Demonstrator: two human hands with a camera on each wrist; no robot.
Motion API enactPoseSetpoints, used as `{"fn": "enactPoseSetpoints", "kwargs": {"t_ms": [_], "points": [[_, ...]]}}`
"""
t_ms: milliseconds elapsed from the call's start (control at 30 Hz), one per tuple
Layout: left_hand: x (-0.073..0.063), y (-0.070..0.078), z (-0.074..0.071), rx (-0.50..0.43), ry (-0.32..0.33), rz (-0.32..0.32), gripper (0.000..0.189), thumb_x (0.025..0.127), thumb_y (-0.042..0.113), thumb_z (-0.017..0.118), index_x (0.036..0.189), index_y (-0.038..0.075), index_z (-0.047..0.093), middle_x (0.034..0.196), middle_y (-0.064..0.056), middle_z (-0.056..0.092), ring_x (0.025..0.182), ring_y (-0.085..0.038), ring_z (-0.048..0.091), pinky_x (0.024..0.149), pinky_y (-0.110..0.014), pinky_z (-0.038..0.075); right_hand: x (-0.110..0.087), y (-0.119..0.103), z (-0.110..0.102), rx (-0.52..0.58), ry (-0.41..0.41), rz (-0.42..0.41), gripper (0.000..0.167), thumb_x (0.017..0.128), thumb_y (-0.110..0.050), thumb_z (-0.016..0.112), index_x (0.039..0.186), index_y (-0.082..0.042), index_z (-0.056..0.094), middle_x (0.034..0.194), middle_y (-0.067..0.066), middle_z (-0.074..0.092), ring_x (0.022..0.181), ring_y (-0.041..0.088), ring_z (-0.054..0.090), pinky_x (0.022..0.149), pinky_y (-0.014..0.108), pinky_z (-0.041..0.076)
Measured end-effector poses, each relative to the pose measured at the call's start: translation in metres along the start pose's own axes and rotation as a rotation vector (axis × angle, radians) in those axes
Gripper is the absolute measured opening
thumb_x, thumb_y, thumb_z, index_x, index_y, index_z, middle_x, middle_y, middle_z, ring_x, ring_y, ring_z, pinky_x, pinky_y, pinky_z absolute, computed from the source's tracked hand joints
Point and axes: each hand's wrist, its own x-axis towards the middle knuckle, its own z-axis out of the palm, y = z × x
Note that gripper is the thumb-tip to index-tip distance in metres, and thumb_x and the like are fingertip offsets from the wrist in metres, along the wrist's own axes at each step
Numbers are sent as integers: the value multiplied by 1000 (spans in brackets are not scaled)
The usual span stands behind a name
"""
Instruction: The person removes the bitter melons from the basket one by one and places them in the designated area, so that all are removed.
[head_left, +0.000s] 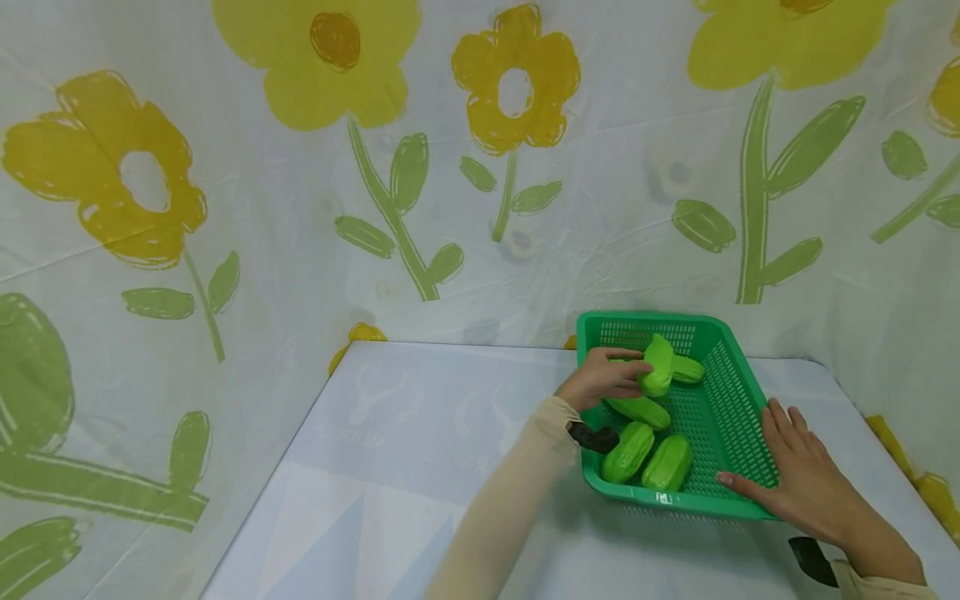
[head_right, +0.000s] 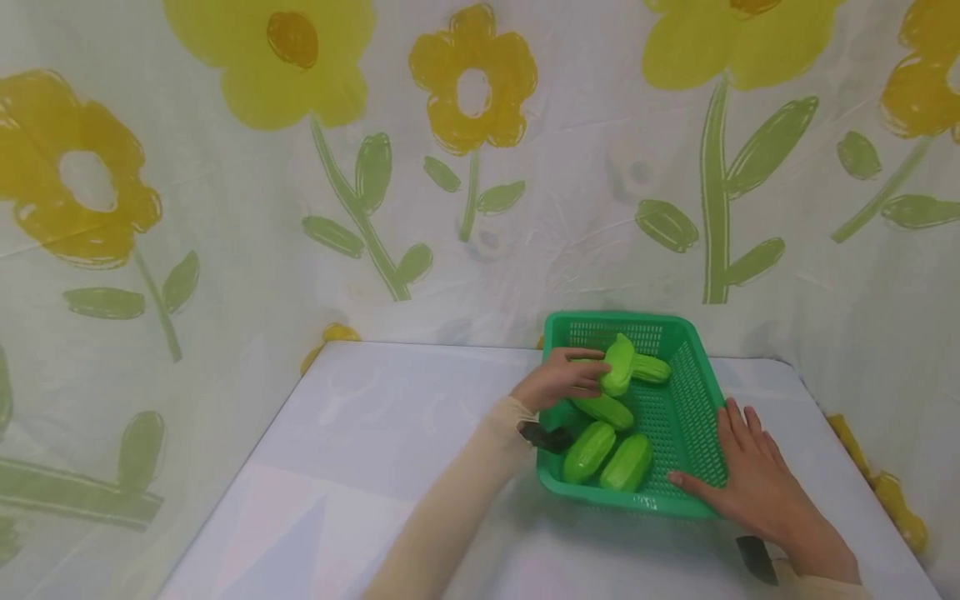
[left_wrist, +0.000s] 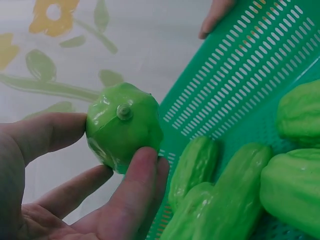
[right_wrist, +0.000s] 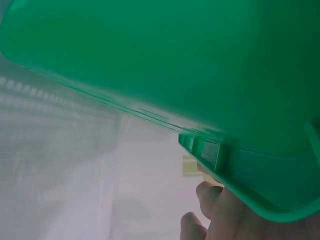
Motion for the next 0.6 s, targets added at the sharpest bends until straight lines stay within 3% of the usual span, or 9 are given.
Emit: {"fn": "enactPoseSetpoints", "kwargs": {"t_ms": [267, 600], "points": [[-7, 4, -14, 2, -9, 14, 43, 97, 16, 73, 139, 9, 64, 115, -16, 76, 83, -15, 73, 105, -51, 55, -1, 1, 0, 2, 11, -6, 120, 95, -59, 64, 158, 15, -6, 166, 36, -14, 153, 53, -24, 123, 65, -21], [-12, 4, -32, 1, 45, 34, 42, 96, 20, 75, 137, 12, 67, 112, -13, 76, 81, -14, 71, 104, -51, 56, 0, 1, 1, 1, 16, -10, 120, 95, -59, 63, 158, 15, -7, 166, 36, -16, 153, 51, -26, 122, 60, -25]]}}
